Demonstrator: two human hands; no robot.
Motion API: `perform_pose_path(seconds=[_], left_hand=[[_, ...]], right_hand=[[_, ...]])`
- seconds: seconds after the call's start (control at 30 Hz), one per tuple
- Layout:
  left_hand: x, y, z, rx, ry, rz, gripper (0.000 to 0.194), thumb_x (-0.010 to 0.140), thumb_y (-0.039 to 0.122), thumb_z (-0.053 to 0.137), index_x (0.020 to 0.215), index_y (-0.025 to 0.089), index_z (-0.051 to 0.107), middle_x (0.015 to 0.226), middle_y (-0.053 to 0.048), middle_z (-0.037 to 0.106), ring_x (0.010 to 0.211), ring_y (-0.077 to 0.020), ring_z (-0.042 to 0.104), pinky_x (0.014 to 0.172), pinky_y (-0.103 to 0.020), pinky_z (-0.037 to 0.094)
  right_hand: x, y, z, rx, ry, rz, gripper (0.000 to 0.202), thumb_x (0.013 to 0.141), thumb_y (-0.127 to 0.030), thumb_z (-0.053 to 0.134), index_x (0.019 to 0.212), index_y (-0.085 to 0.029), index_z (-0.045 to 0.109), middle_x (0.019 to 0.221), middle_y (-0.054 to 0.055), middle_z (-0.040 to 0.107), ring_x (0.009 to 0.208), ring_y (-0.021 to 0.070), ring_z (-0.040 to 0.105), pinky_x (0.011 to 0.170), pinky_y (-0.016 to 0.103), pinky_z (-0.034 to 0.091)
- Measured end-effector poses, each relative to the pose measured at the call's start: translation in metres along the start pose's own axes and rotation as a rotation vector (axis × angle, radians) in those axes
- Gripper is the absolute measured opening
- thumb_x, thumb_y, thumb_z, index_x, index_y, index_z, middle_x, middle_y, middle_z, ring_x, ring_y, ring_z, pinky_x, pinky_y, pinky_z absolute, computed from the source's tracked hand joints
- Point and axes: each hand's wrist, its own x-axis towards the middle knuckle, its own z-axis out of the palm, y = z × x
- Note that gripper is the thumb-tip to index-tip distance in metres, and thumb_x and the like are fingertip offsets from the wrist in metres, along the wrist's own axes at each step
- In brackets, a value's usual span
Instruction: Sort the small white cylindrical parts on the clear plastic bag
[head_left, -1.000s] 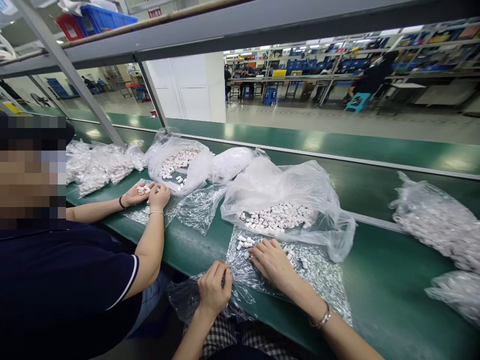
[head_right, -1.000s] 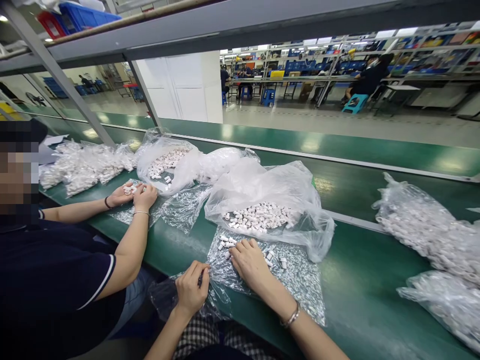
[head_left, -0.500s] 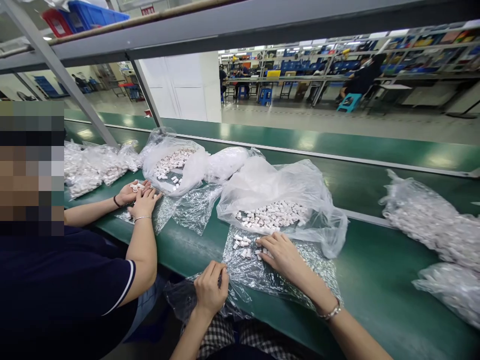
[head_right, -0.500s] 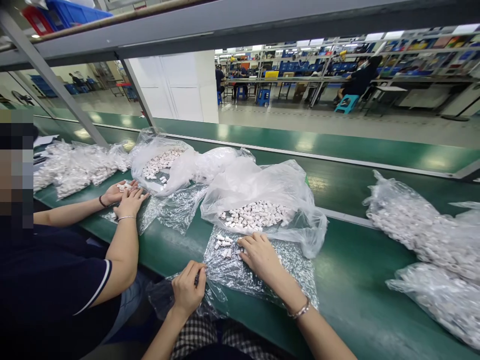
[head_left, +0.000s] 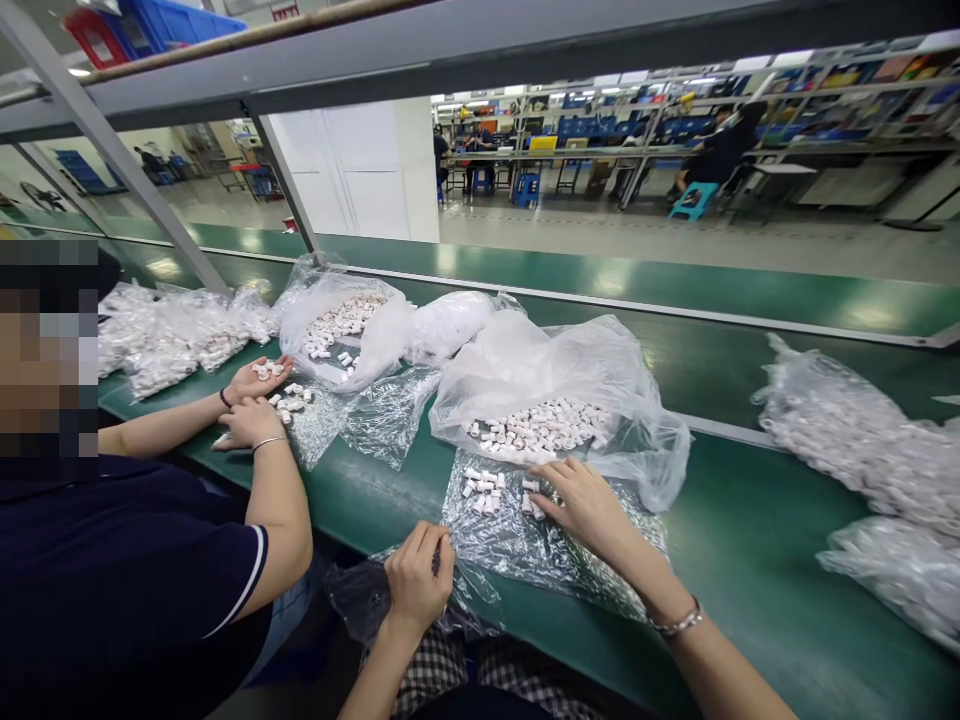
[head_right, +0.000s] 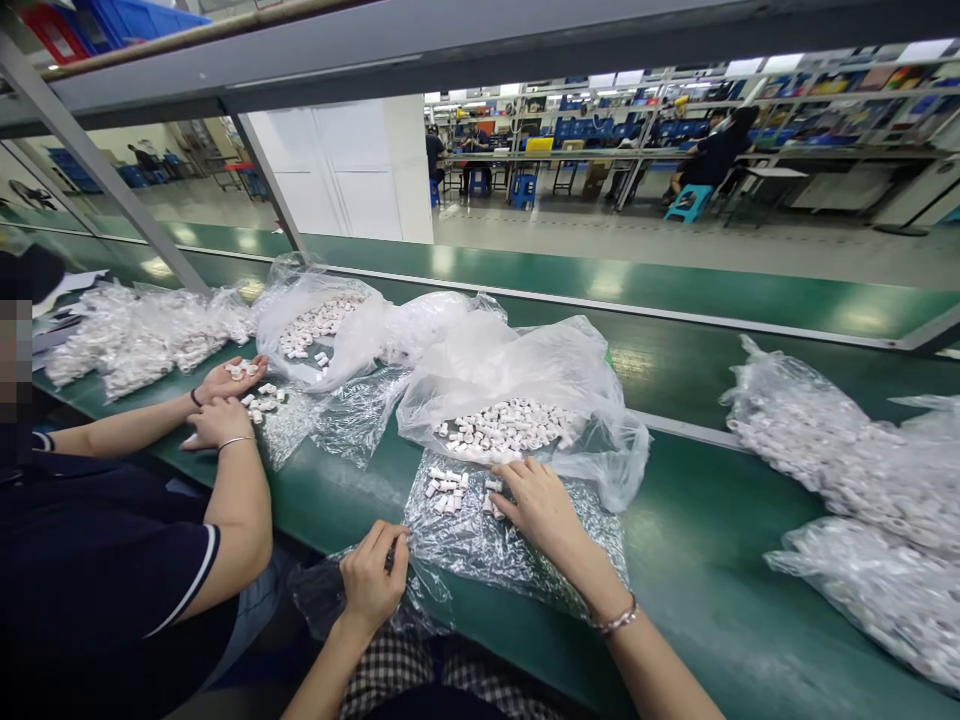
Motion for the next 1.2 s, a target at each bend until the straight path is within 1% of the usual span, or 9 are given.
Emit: perform_pose_path(seconds=[0.1,0.33,0.4,0.53,0.67,0.8,1.0,1.1,1.2], left_hand=[[-0.001,0.000,-0.001,0.002,0.001,0.005,0.016,0.094,0.018,0.049,0.090,0.020,0.064,0.080,-0.002,0.066,0.066,-0.0133,0.062,0.059,-0.022,0.042],[0.000,0.000,-0.001,0.021,-0.022,-0.011,0.019,0.095,0.020,0.047,0.090,0.020,0.065,0.080,-0.004,0.066,0.067,-0.0147,0.062,0.060,-0.023,0.042],[0.000,0.000,-0.001,0.023,-0.017,-0.012,0.018,0.095,0.020,0.048,0.090,0.020,0.065,0.081,-0.003,0.066,0.068,-0.0146,0.063,0.060,-0.023,0.042],[0.000,0.000,-0.001,0.014,-0.002,-0.003,0.017,0.095,0.019,0.049,0.090,0.021,0.065,0.081,-0.002,0.067,0.068,-0.0143,0.063,0.061,-0.023,0.043],[-0.001,0.000,-0.001,0.018,-0.004,0.005,0.019,0.095,0.019,0.047,0.090,0.020,0.065,0.080,-0.003,0.067,0.066,-0.0142,0.063,0.058,-0.022,0.042],[-0.001,-0.001,0.000,0.022,-0.005,0.009,0.018,0.095,0.020,0.048,0.090,0.020,0.065,0.080,-0.003,0.067,0.064,-0.0136,0.063,0.056,-0.022,0.041],[-0.001,-0.001,-0.001,0.010,-0.009,0.002,0.017,0.095,0.019,0.049,0.091,0.021,0.065,0.081,-0.002,0.067,0.066,-0.0131,0.063,0.057,-0.022,0.042],[-0.001,0.000,-0.001,0.013,-0.010,0.002,0.018,0.096,0.019,0.048,0.090,0.020,0.065,0.080,-0.002,0.066,0.066,-0.0134,0.063,0.057,-0.022,0.041],[-0.002,0.000,-0.001,0.011,-0.013,0.001,0.019,0.096,0.019,0.047,0.090,0.020,0.065,0.079,-0.002,0.066,0.064,-0.0128,0.062,0.054,-0.022,0.040]], right_hand=[[-0.005,-0.003,0.004,-0.039,-0.050,-0.007,0.034,0.085,-0.034,0.073,0.114,-0.018,0.064,0.106,0.009,0.069,0.091,0.0276,0.058,0.076,0.040,0.048],[0.005,-0.025,0.012,0.000,-0.053,-0.050,0.028,0.087,-0.029,0.071,0.112,-0.018,0.065,0.102,0.008,0.069,0.093,0.0268,0.059,0.079,0.041,0.049],[0.004,-0.019,0.007,0.046,-0.013,-0.041,0.023,0.093,-0.032,0.063,0.113,-0.020,0.064,0.102,0.007,0.069,0.092,0.0251,0.060,0.078,0.039,0.049],[-0.012,0.007,-0.007,0.053,0.075,0.071,0.025,0.101,-0.034,0.046,0.112,-0.018,0.063,0.100,0.009,0.068,0.089,0.0245,0.061,0.073,0.036,0.050],[-0.036,0.021,-0.011,0.019,0.047,0.138,0.027,0.102,-0.032,0.041,0.103,-0.018,0.064,0.091,0.009,0.067,0.082,0.0247,0.061,0.067,0.036,0.048],[-0.049,0.010,-0.003,0.007,0.007,0.124,0.022,0.100,-0.028,0.043,0.098,-0.019,0.063,0.090,0.009,0.066,0.082,0.0247,0.061,0.067,0.035,0.047],[-0.043,-0.008,0.013,0.016,0.015,0.109,0.016,0.098,-0.023,0.047,0.099,-0.018,0.063,0.090,0.009,0.066,0.080,0.0244,0.063,0.069,0.036,0.049],[-0.039,-0.013,0.013,0.077,0.035,0.107,0.017,0.098,-0.024,0.046,0.101,-0.019,0.062,0.091,0.008,0.067,0.081,0.0236,0.064,0.068,0.035,0.051],[-0.039,-0.008,0.007,0.135,0.075,0.156,0.021,0.100,-0.025,0.042,0.104,-0.021,0.062,0.096,0.008,0.068,0.084,0.0227,0.066,0.067,0.033,0.052]])
